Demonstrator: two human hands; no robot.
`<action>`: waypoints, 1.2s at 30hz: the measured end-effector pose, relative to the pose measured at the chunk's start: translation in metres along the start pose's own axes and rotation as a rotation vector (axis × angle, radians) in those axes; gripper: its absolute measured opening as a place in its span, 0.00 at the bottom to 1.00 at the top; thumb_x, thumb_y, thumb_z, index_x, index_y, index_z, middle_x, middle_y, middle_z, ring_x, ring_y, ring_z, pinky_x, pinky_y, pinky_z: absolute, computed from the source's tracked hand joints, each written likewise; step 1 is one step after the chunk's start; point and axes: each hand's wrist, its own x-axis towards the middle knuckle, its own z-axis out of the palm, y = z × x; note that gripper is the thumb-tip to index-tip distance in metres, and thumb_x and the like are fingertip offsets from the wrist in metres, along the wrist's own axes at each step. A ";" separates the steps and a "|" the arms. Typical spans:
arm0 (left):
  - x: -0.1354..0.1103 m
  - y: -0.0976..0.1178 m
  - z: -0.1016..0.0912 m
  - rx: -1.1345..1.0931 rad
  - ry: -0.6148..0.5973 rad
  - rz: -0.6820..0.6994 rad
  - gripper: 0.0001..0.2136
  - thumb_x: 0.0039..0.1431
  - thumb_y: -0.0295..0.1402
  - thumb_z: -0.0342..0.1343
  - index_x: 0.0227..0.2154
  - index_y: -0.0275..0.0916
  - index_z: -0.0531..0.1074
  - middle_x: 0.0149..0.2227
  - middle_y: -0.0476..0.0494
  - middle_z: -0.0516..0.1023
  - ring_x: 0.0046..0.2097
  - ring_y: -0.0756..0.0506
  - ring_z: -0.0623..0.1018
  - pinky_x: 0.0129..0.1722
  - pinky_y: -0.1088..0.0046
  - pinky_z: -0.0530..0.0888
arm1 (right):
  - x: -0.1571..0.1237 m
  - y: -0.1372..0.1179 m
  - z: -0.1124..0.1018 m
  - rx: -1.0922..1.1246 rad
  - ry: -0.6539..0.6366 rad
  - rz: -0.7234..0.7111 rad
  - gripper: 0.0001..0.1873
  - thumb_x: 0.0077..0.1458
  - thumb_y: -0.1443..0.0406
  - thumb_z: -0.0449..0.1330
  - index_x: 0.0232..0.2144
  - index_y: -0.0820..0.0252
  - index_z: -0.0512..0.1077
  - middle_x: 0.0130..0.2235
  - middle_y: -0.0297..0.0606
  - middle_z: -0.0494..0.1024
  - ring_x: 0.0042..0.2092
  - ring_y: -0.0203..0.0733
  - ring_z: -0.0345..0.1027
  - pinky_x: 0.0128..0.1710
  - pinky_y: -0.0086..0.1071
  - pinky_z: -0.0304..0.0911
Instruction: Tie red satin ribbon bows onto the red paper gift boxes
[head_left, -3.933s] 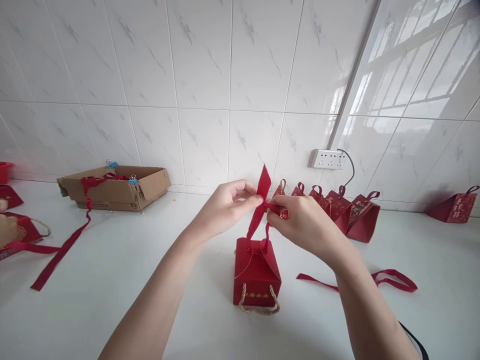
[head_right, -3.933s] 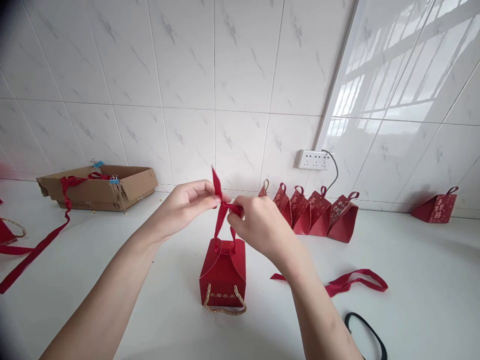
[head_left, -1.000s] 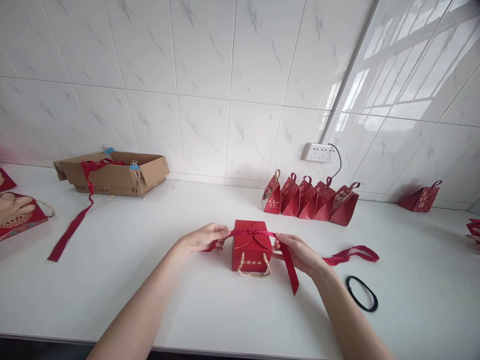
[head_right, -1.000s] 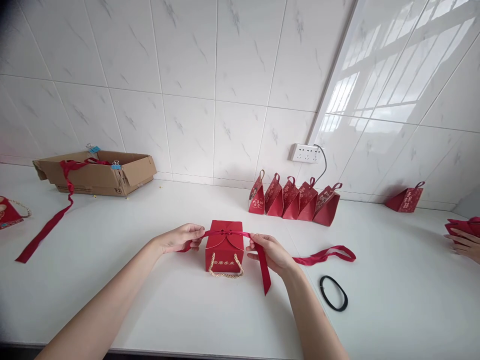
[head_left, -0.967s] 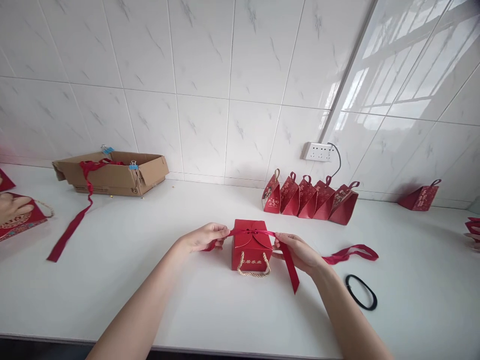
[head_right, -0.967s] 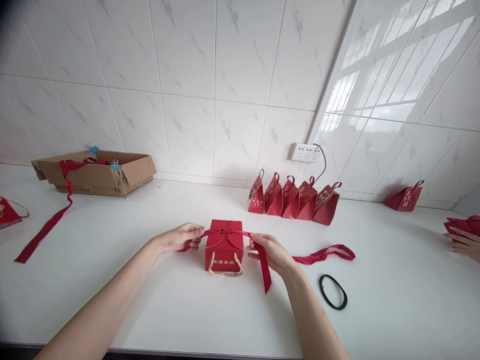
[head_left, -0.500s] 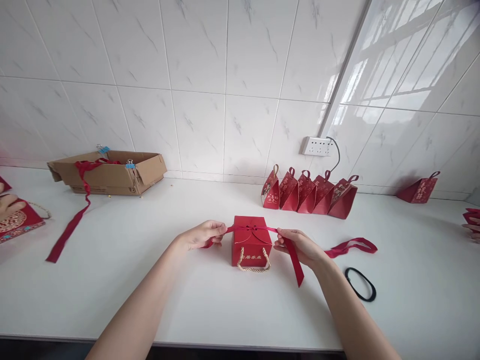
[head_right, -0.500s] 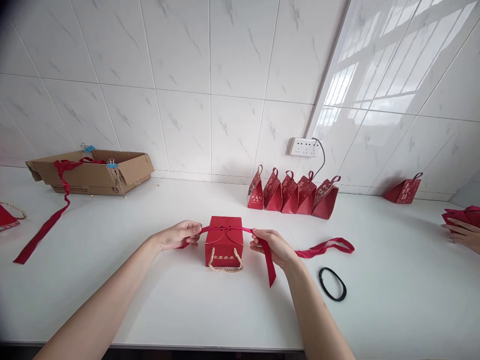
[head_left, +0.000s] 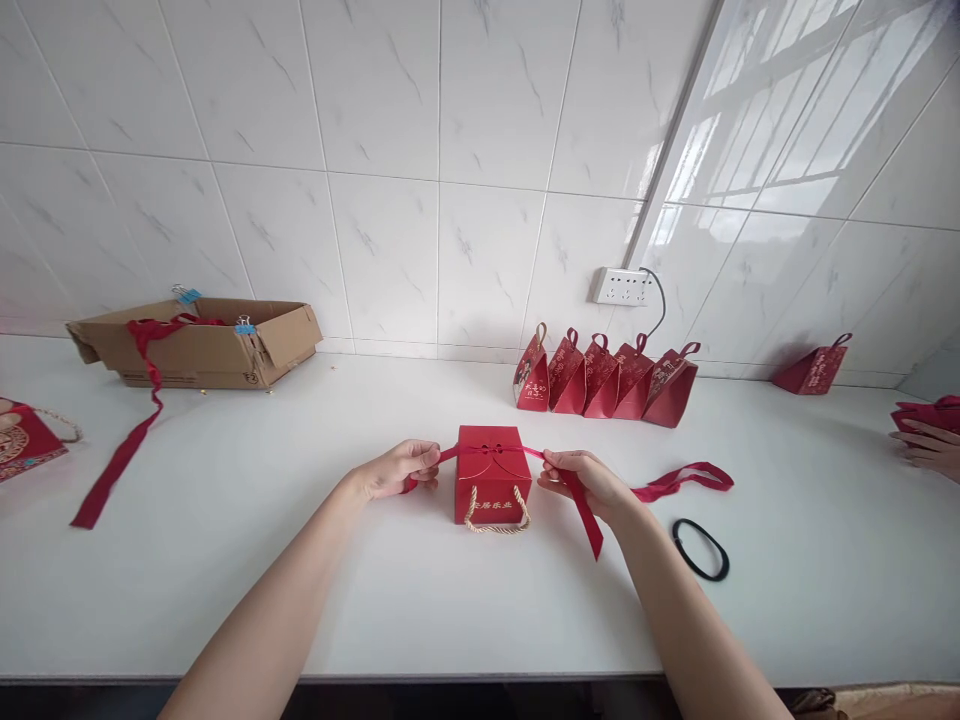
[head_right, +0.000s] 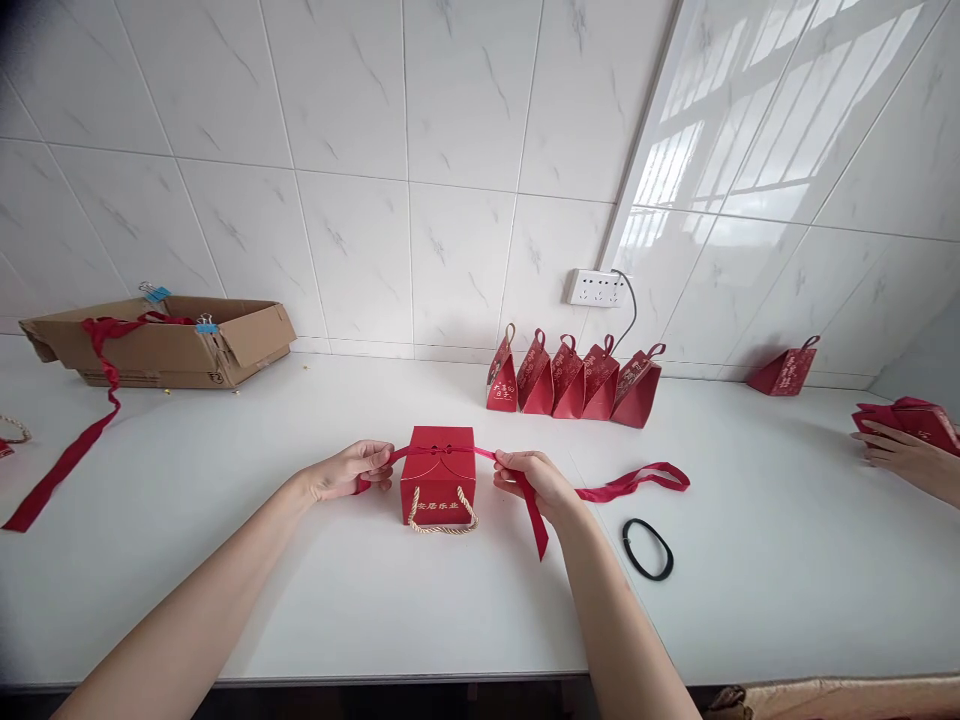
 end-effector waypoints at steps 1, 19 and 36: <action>0.000 -0.002 -0.001 -0.001 0.002 0.006 0.22 0.47 0.47 0.60 0.16 0.38 0.55 0.17 0.57 0.49 0.22 0.54 0.53 0.30 0.72 0.63 | 0.000 0.001 0.000 0.002 0.010 0.004 0.13 0.42 0.62 0.67 0.16 0.64 0.71 0.21 0.34 0.64 0.28 0.35 0.62 0.45 0.35 0.66; 0.001 0.009 0.036 -0.081 0.197 0.045 0.11 0.47 0.39 0.57 0.23 0.36 0.66 0.26 0.47 0.68 0.29 0.49 0.69 0.32 0.72 0.66 | -0.007 0.004 0.013 -0.058 -0.130 -0.079 0.15 0.45 0.55 0.64 0.22 0.62 0.70 0.29 0.36 0.71 0.37 0.40 0.69 0.44 0.37 0.65; 0.001 0.071 0.029 0.586 0.055 -0.198 0.19 0.41 0.49 0.62 0.19 0.36 0.68 0.21 0.49 0.69 0.26 0.49 0.69 0.33 0.70 0.65 | -0.005 -0.058 0.041 -0.588 -0.169 -0.060 0.19 0.43 0.50 0.63 0.26 0.60 0.70 0.25 0.35 0.71 0.22 0.32 0.62 0.22 0.28 0.58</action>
